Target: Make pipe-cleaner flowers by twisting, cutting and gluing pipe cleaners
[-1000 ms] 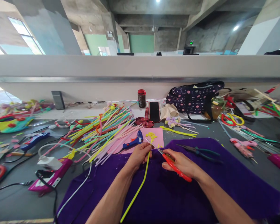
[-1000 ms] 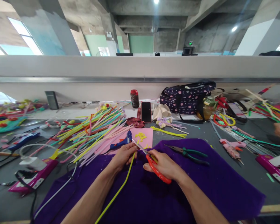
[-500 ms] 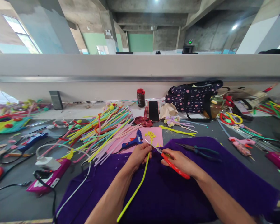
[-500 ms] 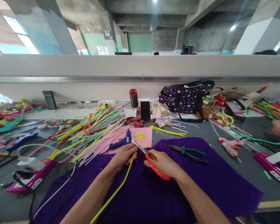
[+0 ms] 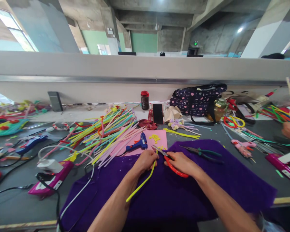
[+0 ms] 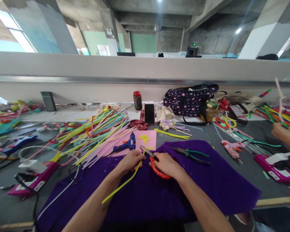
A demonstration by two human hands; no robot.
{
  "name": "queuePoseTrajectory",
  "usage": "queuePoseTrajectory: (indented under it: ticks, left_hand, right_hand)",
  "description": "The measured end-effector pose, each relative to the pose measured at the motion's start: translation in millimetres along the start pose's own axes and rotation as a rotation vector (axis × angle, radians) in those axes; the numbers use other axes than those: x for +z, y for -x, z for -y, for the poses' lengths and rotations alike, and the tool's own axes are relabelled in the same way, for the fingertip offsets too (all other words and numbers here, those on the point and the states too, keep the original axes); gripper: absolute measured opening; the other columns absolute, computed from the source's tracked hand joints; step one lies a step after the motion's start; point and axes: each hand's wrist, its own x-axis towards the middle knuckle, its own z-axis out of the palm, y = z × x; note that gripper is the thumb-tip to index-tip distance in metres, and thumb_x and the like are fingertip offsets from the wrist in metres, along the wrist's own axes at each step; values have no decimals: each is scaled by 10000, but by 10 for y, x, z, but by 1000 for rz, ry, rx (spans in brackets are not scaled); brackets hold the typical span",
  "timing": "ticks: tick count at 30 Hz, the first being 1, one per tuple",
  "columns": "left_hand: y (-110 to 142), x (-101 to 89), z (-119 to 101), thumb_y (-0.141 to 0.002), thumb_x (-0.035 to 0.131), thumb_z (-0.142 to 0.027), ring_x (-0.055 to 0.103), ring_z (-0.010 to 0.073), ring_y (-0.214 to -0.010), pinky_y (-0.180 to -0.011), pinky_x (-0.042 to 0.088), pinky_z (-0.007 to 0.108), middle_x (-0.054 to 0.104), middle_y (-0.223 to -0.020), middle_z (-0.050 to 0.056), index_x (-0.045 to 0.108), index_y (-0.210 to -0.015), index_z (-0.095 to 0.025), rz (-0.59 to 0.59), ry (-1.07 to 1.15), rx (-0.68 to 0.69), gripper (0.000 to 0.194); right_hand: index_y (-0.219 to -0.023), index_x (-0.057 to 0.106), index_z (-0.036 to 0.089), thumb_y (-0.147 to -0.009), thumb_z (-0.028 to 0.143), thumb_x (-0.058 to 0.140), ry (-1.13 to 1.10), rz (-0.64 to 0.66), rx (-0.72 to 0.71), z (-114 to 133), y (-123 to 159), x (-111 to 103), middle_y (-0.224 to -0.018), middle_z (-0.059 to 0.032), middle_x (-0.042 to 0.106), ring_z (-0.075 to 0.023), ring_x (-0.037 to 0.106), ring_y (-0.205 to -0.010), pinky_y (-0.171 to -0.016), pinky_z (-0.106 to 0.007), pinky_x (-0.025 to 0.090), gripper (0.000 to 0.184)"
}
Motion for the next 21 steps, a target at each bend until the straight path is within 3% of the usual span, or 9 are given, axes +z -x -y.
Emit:
queuePoseTrajectory:
  ticks: [4,9,14,17,21]
  left_hand:
    - [17,-12,-2,-713,425,-267,343,59,-264,-307,221,189,519,-430,-40,517,-650,-155,8,-3,-2,158]
    - [31,-96,-11,-726,453,-315,329,45,-266,-294,214,174,506,-441,-46,505,-654,-156,-31,91,47,182]
    - [22,-158,-58,-743,471,-395,311,28,-261,-291,201,166,515,-482,-54,521,-771,-149,-86,272,133,252]
    - [35,-148,-86,-744,481,-397,293,27,-256,-282,177,163,511,-484,-66,515,-891,-150,-61,348,155,290]
    - [63,-126,-97,-745,491,-393,295,21,-260,-282,175,157,504,-487,-70,502,-882,-149,-21,341,169,280]
  right_hand:
    - [-919,613,191,-785,389,489,-24,-11,-2,-5,-5,0,-835,-57,660,-179,595,-726,-625,-236,371,269]
    - [-957,583,187,-773,446,504,-167,-119,-29,-45,77,-86,-787,-22,612,-144,551,-666,-588,-227,391,327]
    - [-1156,447,204,-769,493,496,-379,6,51,-67,189,-172,-737,15,530,-70,438,-473,-407,-178,353,485]
    - [-1127,467,206,-749,482,536,-339,15,8,-32,218,-185,-783,8,529,-71,453,-522,-439,-174,357,473]
    - [-1092,499,211,-747,477,542,-252,0,-38,31,223,-168,-749,14,525,-91,453,-575,-506,-198,356,437]
